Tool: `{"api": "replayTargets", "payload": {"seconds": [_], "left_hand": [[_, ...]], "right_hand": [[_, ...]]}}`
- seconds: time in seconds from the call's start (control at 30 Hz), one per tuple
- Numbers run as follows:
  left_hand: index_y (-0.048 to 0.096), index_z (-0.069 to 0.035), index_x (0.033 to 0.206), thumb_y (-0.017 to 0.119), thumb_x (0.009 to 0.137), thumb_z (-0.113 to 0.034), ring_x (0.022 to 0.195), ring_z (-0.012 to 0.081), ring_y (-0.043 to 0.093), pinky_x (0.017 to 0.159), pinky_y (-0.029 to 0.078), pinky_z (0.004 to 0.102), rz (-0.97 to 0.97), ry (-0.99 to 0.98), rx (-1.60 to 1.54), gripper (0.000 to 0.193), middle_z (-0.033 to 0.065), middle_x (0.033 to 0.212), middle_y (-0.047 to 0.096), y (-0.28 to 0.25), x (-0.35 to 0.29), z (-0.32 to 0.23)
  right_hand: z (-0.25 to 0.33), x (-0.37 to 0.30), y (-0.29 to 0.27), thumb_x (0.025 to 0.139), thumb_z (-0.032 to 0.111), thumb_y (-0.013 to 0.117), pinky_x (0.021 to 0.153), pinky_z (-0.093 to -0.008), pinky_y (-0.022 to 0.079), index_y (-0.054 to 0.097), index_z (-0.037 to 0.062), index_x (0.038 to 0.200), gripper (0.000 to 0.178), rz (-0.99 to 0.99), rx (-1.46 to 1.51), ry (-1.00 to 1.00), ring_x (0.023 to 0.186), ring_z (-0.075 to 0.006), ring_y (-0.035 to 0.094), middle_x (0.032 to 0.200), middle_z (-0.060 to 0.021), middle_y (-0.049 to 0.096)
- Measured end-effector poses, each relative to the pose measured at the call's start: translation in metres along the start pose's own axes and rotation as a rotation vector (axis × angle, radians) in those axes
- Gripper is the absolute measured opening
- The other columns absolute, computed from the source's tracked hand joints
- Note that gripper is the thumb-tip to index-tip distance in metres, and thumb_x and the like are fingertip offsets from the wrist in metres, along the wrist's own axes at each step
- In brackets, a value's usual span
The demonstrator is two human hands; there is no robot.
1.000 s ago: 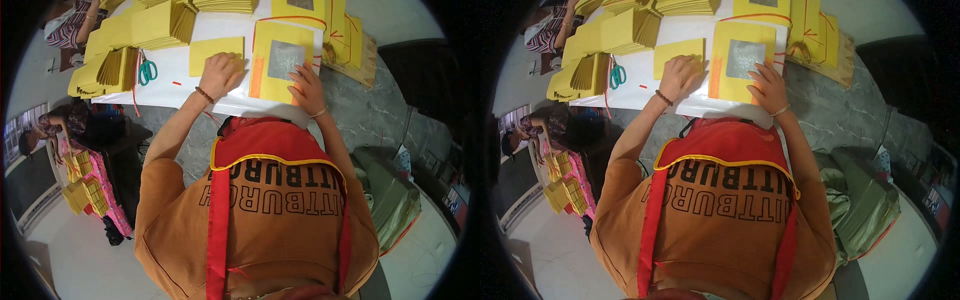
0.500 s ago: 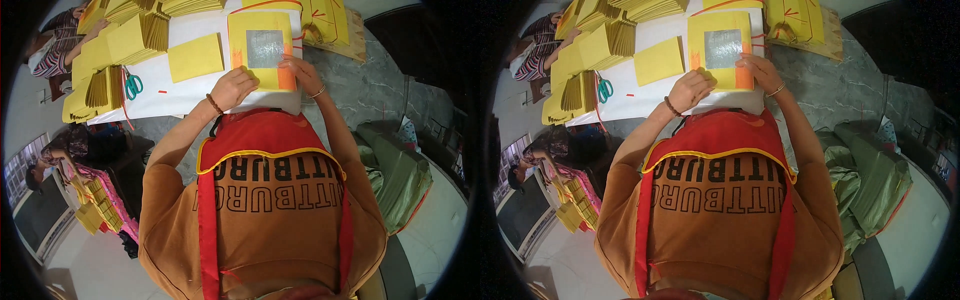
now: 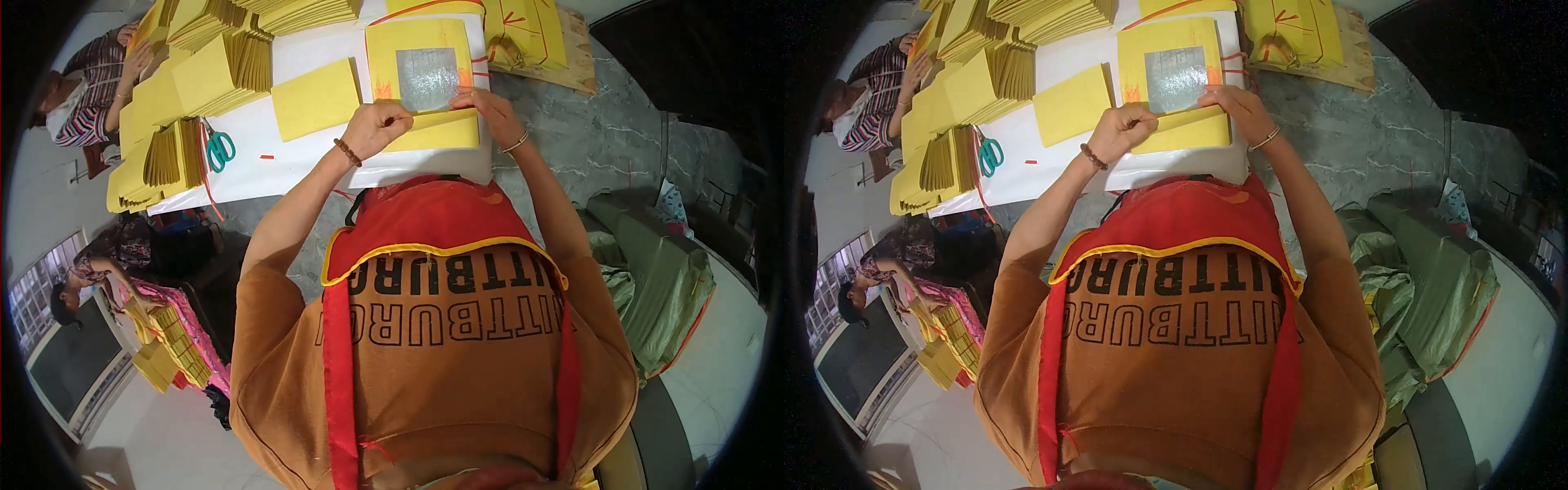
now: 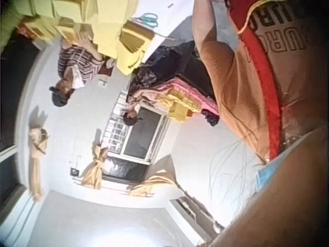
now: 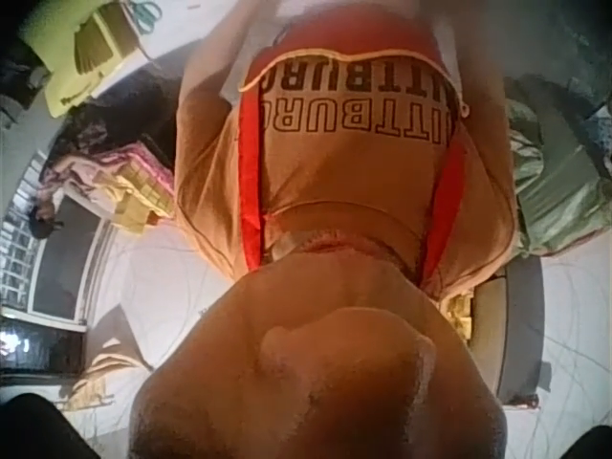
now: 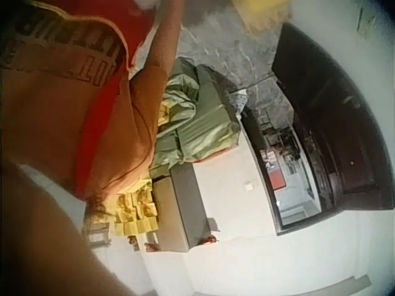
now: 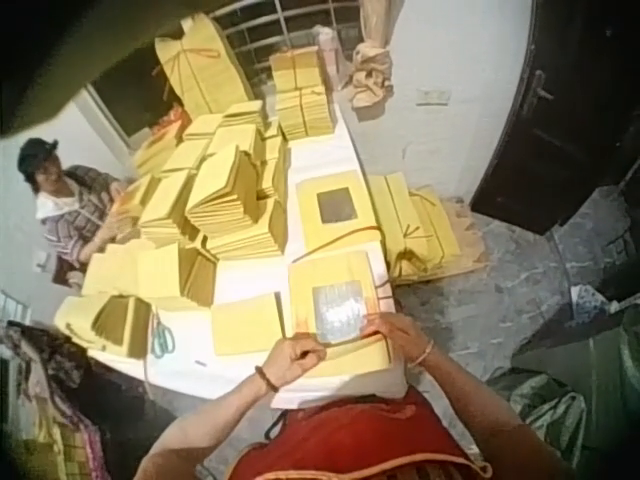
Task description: Folding sheets of yellow joss paper with silver foil inserts.
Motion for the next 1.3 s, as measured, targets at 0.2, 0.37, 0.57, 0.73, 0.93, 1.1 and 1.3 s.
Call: {"api": "replayTargets", "payload": {"seconds": [0.2, 0.37, 0.57, 0.73, 0.93, 1.1, 1.3], "left_hand": [[0.065, 0.000, 0.083, 0.060, 0.079, -0.017, 0.062, 0.0168, 0.059, 0.060, 0.047, 0.0287, 0.002, 0.001, -0.036, 0.019, 0.0108, 0.072, 0.063, 0.000, 0.006, 0.004], [0.065, 0.000, 0.083, 0.060, 0.079, -0.016, 0.063, 0.0157, 0.059, 0.060, 0.047, 0.0279, 0.019, -0.060, -0.039, 0.018, 0.0097, 0.072, 0.063, -0.001, 0.008, 0.003], [0.065, 0.002, 0.082, 0.060, 0.080, -0.017, 0.061, 0.0113, 0.054, 0.059, 0.045, 0.0253, 0.035, -0.148, -0.102, 0.019, 0.0069, 0.071, 0.062, -0.004, 0.007, 0.002], [0.065, -0.002, 0.094, 0.067, 0.078, -0.024, 0.080, 0.0153, 0.059, 0.072, 0.046, 0.0275, 0.152, -0.107, -0.165, 0.028, 0.0086, 0.086, 0.064, -0.011, 0.002, -0.004], [0.058, -0.009, 0.116, 0.066, 0.078, -0.018, 0.123, 0.0304, 0.041, 0.101, 0.035, 0.0408, -0.049, 0.457, 0.444, 0.040, 0.0127, 0.125, 0.053, -0.027, 0.003, -0.005], [0.061, -0.011, 0.112, 0.054, 0.070, 0.007, 0.111, 0.0332, 0.051, 0.095, 0.042, 0.0406, -0.100, 0.482, 0.425, 0.047, 0.0156, 0.119, 0.056, -0.022, -0.014, -0.017], [0.061, -0.008, 0.108, 0.053, 0.071, 0.005, 0.103, 0.0318, 0.055, 0.088, 0.045, 0.0393, -0.110, 0.523, 0.408, 0.040, 0.0169, 0.106, 0.060, -0.007, -0.030, -0.015]], "right_hand": [[0.001, -0.001, 0.001, 0.097, 0.024, 0.033, 0.101, -0.0352, 0.033, 0.064, -0.0035, 0.098, 0.041, -0.010, 0.019, 0.045, 0.116, -0.0251, 0.049, 0.107, -0.0126, 0.063], [-0.004, -0.001, -0.001, 0.095, 0.022, 0.039, 0.101, -0.0345, 0.034, 0.062, -0.0020, 0.103, 0.035, -0.001, 0.047, 0.047, 0.115, -0.0242, 0.049, 0.109, -0.0126, 0.062], [0.011, -0.004, 0.004, 0.083, 0.013, 0.058, 0.097, -0.0324, 0.037, 0.060, -0.0001, 0.108, 0.028, 0.035, -0.152, -0.011, 0.112, -0.0204, 0.051, 0.122, -0.0108, 0.055], [-0.011, -0.006, 0.006, 0.080, 0.009, 0.063, 0.092, -0.0277, 0.040, 0.060, 0.0001, 0.107, 0.029, -0.048, 0.057, 0.140, 0.109, -0.0169, 0.052, 0.118, -0.0093, 0.057], [-0.012, -0.001, 0.003, 0.086, 0.015, 0.061, 0.086, -0.0255, 0.043, 0.060, -0.0007, 0.107, 0.026, -0.047, 0.346, 0.259, 0.096, -0.0094, 0.054, 0.105, -0.0031, 0.062], [0.055, -0.003, -0.004, 0.079, 0.014, 0.065, 0.087, -0.0311, 0.044, 0.062, 0.0093, 0.107, 0.029, -0.096, -0.312, -0.392, 0.103, -0.0217, 0.058, 0.110, -0.0076, 0.062], [0.045, -0.017, 0.010, 0.077, 0.023, 0.063, 0.082, -0.0371, 0.045, 0.065, 0.0164, 0.101, 0.025, 0.005, -0.854, -0.394, 0.102, -0.0223, 0.060, 0.105, -0.0029, 0.065]]}}
Point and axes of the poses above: each hand's wrist, its own x-axis towards the middle knuckle, its own y-axis out of the palm, z = x × y, the point moved 4 cm from there along x, towards the middle knuckle
